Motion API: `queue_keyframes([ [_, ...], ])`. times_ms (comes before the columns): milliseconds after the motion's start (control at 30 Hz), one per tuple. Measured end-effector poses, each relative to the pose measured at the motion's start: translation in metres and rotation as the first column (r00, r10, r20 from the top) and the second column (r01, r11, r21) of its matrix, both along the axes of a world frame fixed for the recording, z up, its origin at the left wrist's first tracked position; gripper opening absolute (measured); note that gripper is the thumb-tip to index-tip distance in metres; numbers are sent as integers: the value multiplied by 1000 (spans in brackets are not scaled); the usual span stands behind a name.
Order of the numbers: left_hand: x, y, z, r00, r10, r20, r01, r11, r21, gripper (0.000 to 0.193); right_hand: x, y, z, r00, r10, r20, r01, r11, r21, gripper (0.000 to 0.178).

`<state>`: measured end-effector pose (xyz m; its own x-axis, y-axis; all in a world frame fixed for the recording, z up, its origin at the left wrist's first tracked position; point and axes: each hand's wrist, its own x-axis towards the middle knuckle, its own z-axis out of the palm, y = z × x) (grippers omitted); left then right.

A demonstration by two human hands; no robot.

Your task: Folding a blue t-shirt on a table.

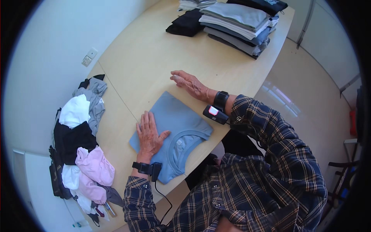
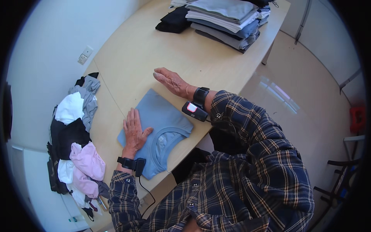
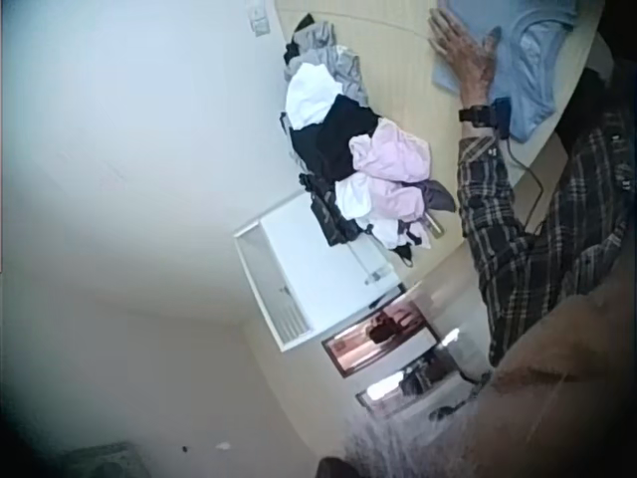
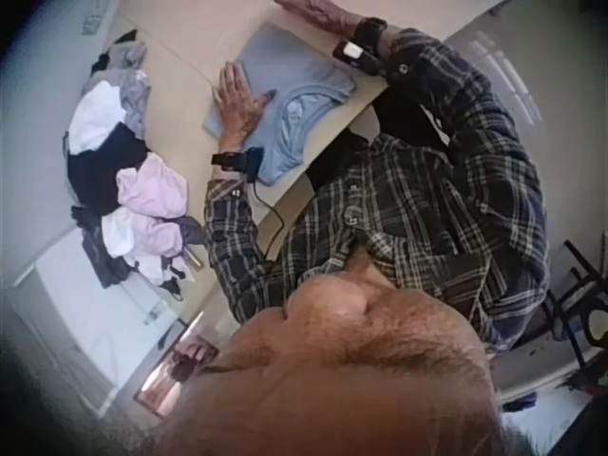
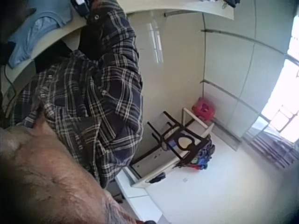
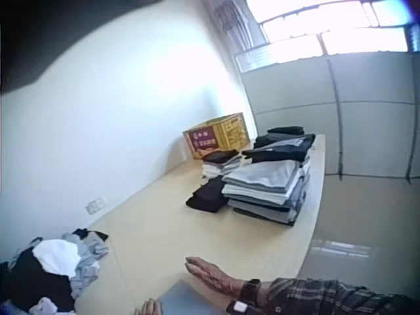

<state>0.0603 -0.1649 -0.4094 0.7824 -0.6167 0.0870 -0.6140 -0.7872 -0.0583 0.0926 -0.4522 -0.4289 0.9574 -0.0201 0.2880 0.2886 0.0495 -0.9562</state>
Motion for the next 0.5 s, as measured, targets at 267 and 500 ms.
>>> queue_keyframes([
  [267, 12, 7, 5, 997, 39, 69, -45, 995, 85, 99, 7, -12, 10, 993, 72, -93, -54, 983, 176, 58],
  [500, -14, -48, 19, 914, -366, -176, 362, 930, -59, 97, 9, -8, 9, 997, -2, -81, 10, 995, 103, 66],
])
